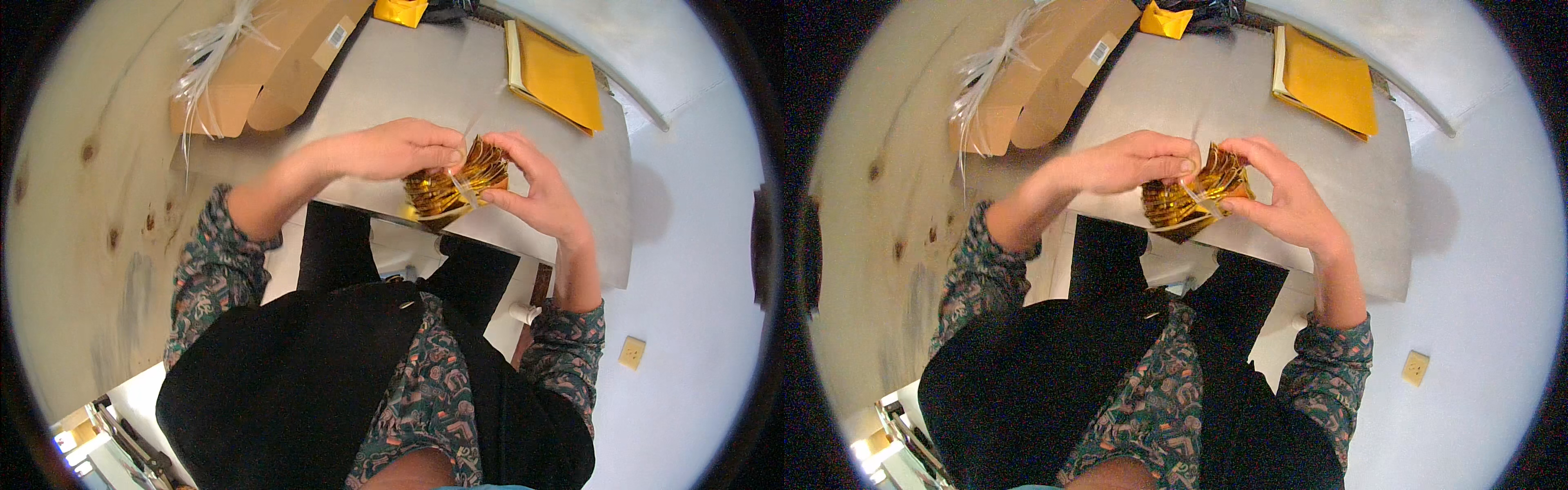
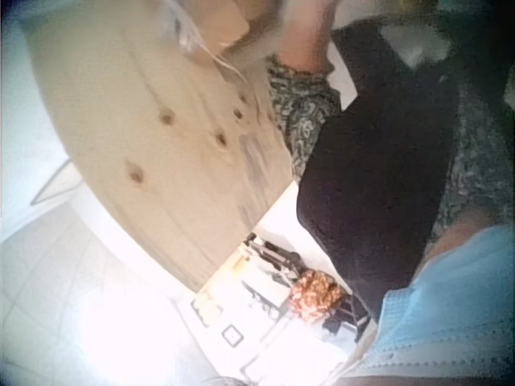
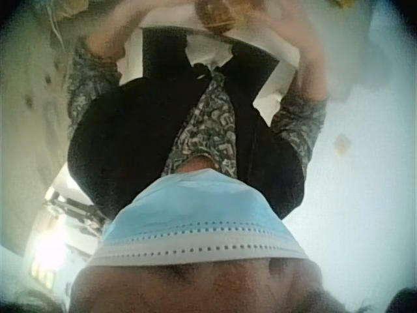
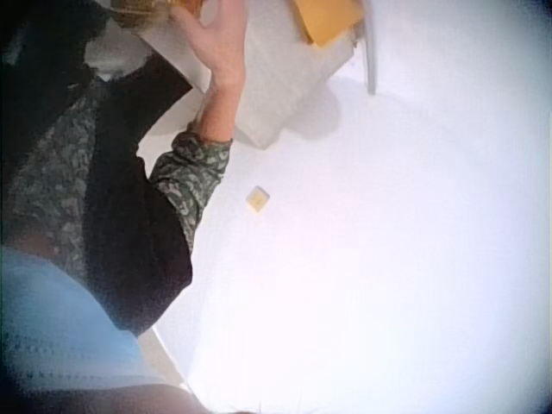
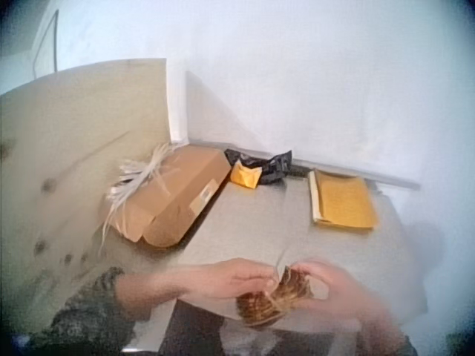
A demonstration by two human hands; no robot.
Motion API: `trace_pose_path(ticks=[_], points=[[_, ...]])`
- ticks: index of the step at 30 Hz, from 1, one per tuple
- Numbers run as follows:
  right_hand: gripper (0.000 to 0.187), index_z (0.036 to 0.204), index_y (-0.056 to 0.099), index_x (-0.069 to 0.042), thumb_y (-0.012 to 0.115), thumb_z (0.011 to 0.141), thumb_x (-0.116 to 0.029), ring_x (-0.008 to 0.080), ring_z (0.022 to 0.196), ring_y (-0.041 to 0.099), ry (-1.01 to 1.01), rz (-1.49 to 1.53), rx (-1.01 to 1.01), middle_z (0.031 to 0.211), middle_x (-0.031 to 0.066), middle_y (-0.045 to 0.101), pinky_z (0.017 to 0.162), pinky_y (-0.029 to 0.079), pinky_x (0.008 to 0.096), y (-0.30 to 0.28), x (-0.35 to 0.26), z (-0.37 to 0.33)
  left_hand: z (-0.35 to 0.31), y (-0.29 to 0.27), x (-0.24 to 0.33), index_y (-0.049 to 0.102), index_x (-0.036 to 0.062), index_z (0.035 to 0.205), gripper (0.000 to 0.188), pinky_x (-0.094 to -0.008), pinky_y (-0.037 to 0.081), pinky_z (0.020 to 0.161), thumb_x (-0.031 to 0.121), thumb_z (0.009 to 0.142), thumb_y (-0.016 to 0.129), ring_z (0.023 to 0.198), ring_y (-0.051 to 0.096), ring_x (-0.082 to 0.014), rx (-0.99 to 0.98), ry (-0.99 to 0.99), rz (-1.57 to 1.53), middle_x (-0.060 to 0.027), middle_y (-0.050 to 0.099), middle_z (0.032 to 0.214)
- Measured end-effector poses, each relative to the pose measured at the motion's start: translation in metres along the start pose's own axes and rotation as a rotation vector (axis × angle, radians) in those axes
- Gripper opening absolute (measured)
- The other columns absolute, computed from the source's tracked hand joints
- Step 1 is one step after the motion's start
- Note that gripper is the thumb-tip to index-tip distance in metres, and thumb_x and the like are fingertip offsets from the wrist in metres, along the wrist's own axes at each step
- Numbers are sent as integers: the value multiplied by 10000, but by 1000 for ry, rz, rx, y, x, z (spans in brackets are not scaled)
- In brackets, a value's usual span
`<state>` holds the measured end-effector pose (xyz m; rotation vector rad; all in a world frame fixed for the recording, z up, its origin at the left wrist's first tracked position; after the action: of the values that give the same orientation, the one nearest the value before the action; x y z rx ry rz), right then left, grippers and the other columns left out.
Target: The person gathers small gold pouches on a table, aligns them into a stack, and secures the stack with a white twist tie. The person then adjusts the tie and holds the finished bundle.
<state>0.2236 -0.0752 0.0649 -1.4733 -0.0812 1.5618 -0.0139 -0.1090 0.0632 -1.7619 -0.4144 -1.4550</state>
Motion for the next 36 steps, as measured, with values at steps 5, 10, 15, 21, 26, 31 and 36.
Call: trace_pose_path(ticks=[5, 10, 15, 21, 26, 31, 36], points=[[608, 1352, 545, -63, 771, 799, -171, 287, 1200, 544, 51, 48, 82, 1278, 134, 570, 1060, 411, 395, 28, 20, -9, 12, 4, -7, 577, 60, 890, 245, -246, 376, 647, 236, 1025, 475, 715, 426, -78, -166, -195, -209, 37, 472, 743], [471, 1246, 592, -49, 762, 808, -79, 209, 936, 616, 55, -266, 598, 1126, 110, 608, 850, 509, 331, 43, -7, -25, 15, 7, -6, 591, 43, 872, 249, -289, 418, 631, 222, 1007, 481, 686, 477, -119, -9, -260, 103, -2, 516, 708], [302, 1120, 611, -16, 723, 840, -1, 92, 682, 581, 187, 123, 614, 921, 65, 617, 610, 512, 248, 80, -20, -22, 12, 21, 1, 595, 27, 916, 256, -325, 467, 664, 243, 1011, 495, 723, 545, -146, 117, -138, 252, -50, 593, 764], [292, 1151, 618, -32, 697, 871, -15, 79, 713, 599, 274, 239, 559, 959, 63, 661, 635, 519, 246, 76, -14, -17, 7, 38, -8, 634, 26, 963, 311, -320, 487, 697, 291, 1035, 489, 772, 599, -149, 296, -116, 145, -45, 647, 829], [237, 1143, 638, -32, 661, 908, -10, 60, 752, 598, 305, 323, 619, 973, 32, 686, 660, 506, 217, 72, -7, -19, 5, 31, -28, 647, -13, 1159, 276, -282, 503, 848, 195, 996, 569, 942, 608, -131, 136, -69, -798, -78, 666, 1033], [190, 1139, 649, -14, 642, 953, -53, 61, 824, 587, 275, 428, 675, 941, 10, 669, 744, 480, 206, 72, 7, -28, -1, 34, -38, 555, -18, 1338, 391, -302, 505, 991, 57, 957, 602, 1057, 633, -154, 121, 36, -758, -120, 669, 1189], [156, 1107, 655, -14, 620, 985, -106, 56, 802, 547, 254, 461, 676, 906, -5, 636, 734, 451, 203, 70, 13, -31, 0, 37, -35, 549, 0, 1364, 394, -296, 524, 971, 14, 971, 577, 1041, 657, -159, 121, 53, -669, -137, 673, 1200]])
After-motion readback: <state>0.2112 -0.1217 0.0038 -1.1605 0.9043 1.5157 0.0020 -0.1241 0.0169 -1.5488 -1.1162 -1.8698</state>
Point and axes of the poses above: each hand's wrist, its own z-axis towards the middle knuckle, its own y-axis out of the palm, x = y × z, the point moved 2 cm from there along z, towards the middle knuckle
